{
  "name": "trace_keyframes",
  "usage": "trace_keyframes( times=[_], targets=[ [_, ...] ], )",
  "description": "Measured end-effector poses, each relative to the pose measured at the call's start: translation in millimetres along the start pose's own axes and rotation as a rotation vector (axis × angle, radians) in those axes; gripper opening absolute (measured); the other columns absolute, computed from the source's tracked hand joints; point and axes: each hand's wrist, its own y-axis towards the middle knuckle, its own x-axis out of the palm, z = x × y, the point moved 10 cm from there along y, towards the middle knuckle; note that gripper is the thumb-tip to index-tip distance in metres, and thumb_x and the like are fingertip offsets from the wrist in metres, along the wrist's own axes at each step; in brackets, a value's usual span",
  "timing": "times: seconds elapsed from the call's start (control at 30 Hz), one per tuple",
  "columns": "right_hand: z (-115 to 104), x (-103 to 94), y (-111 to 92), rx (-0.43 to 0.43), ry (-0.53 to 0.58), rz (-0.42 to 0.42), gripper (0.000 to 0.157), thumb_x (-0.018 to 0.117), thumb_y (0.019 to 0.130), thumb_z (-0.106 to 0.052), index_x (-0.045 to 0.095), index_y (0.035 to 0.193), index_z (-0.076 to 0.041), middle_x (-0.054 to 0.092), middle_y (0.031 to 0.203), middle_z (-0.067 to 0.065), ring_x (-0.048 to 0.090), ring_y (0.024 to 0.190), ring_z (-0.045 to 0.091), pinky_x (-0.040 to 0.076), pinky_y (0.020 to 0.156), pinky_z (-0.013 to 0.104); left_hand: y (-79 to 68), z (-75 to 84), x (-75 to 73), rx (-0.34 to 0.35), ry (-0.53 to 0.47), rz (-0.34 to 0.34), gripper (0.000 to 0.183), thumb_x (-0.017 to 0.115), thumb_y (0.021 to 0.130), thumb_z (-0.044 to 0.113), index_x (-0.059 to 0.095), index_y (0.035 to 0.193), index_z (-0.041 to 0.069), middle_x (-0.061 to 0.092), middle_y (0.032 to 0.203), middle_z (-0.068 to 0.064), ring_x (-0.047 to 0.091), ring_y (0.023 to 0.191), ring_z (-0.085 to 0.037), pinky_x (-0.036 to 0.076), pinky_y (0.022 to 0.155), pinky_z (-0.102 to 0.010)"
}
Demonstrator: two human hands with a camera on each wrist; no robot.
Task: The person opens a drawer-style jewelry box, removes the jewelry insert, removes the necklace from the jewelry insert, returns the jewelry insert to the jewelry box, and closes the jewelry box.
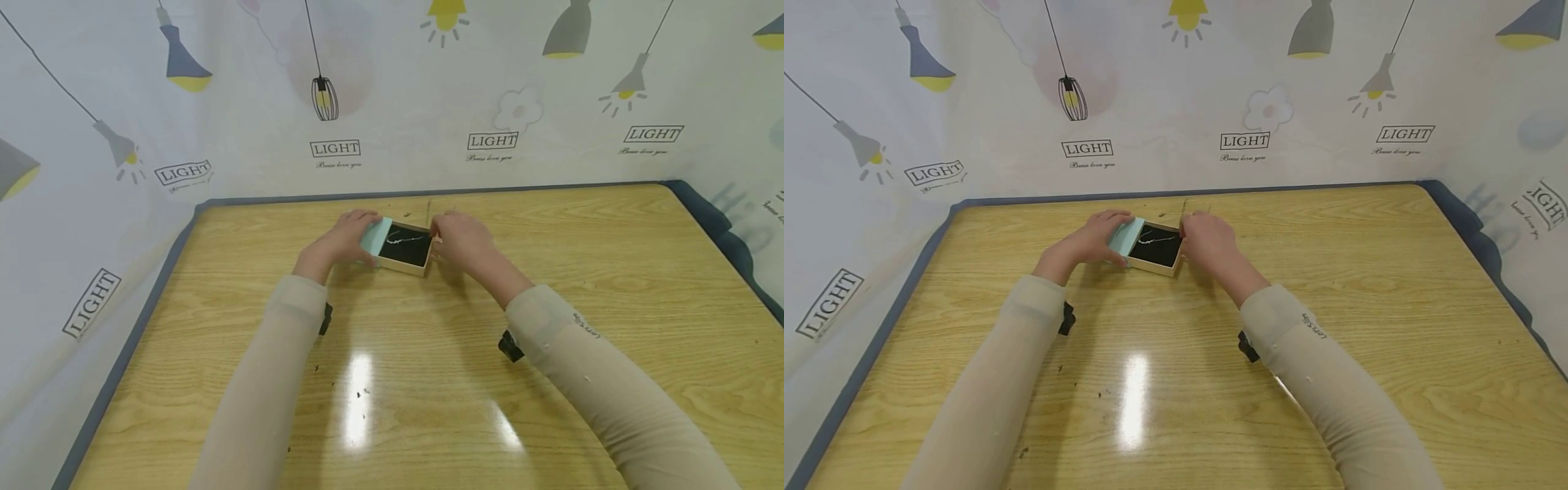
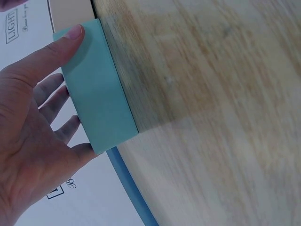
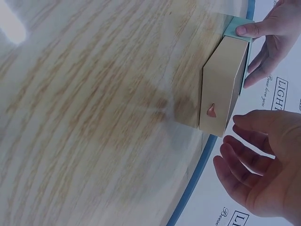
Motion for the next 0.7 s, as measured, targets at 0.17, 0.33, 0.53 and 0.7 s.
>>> trace_keyframes(
  times=[0.17,0.33,0.53,0.7],
  targets=[
    [-0.3,2.8,2.1,0.002,0.011,-0.014,0.028,0.062,0.094,-0.016,0.066,0.121,-0.008,0.069,0.109,0.009,0.064,0.102,0.027,0.056,0.085,0.042,-0.1,0.2,-0.2,0.002,-0.004,0.002,0.097,0.086,0.077,0.021,0.03,0.156,0.013,0.022,0.166,-0.007,0.018,0.152,-0.034,0.027,0.123,-0.055],
    [0.0,4.1,3.5,0.008,0.018,-0.016,0.03,0.061,0.094,-0.015,0.065,0.124,-0.008,0.069,0.112,0.009,0.064,0.104,0.027,0.056,0.087,0.043,0.1,0.2,-0.7,0.006,-0.003,0.005,0.097,0.086,0.077,0.021,0.03,0.156,0.013,0.023,0.165,-0.008,0.018,0.152,-0.034,0.027,0.123,-0.055],
    [-2.8,2.2,4.1,0.003,0.024,-0.013,0.031,0.065,0.093,-0.017,0.065,0.123,-0.009,0.07,0.116,0.01,0.065,0.107,0.028,0.056,0.088,0.044,-0.5,0.2,-0.4,0.002,-0.004,0.004,0.097,0.086,0.077,0.021,0.03,0.156,0.013,0.022,0.166,-0.007,0.018,0.152,-0.033,0.026,0.123,-0.055],
    [-5.6,2.5,5.2,0.002,0.025,-0.018,0.033,0.067,0.093,-0.019,0.065,0.125,-0.01,0.07,0.12,0.009,0.065,0.11,0.028,0.057,0.09,0.044,-0.1,-0.4,0.2,-0.001,-0.002,0.004,0.097,0.086,0.077,0.021,0.031,0.156,0.014,0.023,0.166,-0.007,0.018,0.152,-0.033,0.027,0.123,-0.055]
  ],
)
